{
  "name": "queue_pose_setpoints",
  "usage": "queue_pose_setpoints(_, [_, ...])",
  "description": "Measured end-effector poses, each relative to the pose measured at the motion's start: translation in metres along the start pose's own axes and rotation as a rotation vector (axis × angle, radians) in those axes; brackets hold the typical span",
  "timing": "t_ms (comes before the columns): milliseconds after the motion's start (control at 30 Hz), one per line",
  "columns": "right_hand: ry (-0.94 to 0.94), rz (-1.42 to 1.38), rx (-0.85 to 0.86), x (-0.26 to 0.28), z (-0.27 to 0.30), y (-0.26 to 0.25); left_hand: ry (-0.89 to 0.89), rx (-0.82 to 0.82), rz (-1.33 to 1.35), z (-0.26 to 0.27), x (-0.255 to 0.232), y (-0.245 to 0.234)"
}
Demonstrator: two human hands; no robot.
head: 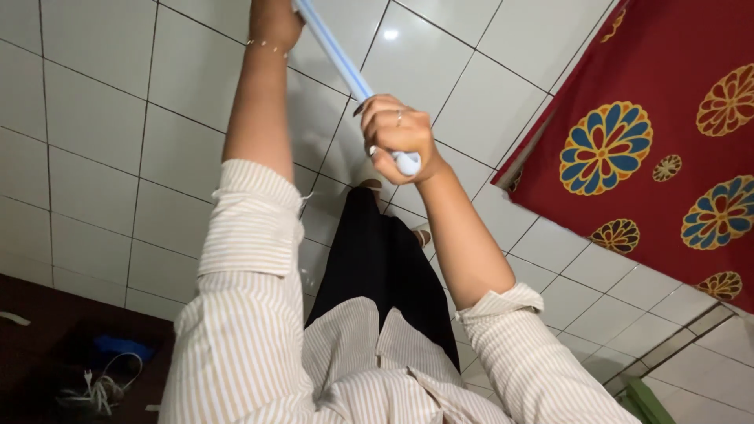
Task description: Mopping the white tiled floor in a bedroom area.
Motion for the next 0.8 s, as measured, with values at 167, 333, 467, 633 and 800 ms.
queue_pose_setpoints(167, [0.009, 0.046, -0.029, 0.026, 0.022, -0.013, 0.111, 0.072, -0.198, 0.015, 0.007, 0.006])
queue_pose_setpoints(333, [0.239, 0.161, -0.315, 0.137, 0.052, -0.047, 0.26, 0.051, 0.082, 0.055, -0.114, 0.005])
queue_pose_setpoints(467, [0.083, 0.088, -0.453, 0.189, 0.058, -0.07, 0.302, 0.059, 0.269, 0.07, -0.197, -0.012])
queue_pose_setpoints(633, [-0.026, 0.035, -0.363, 0.181, 0.032, -0.053, 0.316, -0.003, 0.175, 0.064, -0.179, -0.023])
queue_pose_setpoints(800, [0.118, 0.167, -0.388, 0.116, 0.012, -0.013, 0.145, 0.007, 0.14, 0.04, -0.092, -0.017])
Point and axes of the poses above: each hand's wrist, its own z-axis away from the middle knuckle, its own y-axis out of the palm, x = y × z, the point moved 2 cm from there along -z, towards the middle knuckle, and after that the axes turned 6 degrees about -z, right-handed, at the moved point
